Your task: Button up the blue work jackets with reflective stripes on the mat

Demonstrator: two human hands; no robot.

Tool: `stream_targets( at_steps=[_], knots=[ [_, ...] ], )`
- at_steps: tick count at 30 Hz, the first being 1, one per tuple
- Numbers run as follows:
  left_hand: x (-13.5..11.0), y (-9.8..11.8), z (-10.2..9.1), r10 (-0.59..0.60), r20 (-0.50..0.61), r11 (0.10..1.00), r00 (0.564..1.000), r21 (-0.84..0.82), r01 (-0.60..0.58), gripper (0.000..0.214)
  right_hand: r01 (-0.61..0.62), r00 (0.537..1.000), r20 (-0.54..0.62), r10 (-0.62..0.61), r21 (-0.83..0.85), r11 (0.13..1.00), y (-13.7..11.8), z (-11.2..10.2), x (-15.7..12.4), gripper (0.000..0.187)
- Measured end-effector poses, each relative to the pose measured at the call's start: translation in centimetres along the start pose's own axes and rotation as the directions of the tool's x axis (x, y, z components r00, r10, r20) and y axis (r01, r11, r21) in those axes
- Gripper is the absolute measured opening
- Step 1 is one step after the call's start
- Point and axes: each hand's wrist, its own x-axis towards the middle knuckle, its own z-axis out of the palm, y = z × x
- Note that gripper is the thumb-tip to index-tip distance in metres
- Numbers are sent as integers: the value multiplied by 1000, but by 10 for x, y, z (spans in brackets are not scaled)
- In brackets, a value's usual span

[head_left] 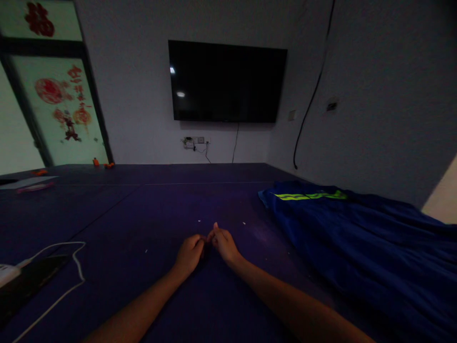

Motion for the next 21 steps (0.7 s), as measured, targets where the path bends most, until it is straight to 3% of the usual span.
stream_targets(
  at_steps=[21],
  knots=[
    [1, -2, -2, 25, -4, 1000, 1000, 10, -25, 29, 5, 1000, 6, -5, -33, 999, -3, 1, -1, 69]
  ],
)
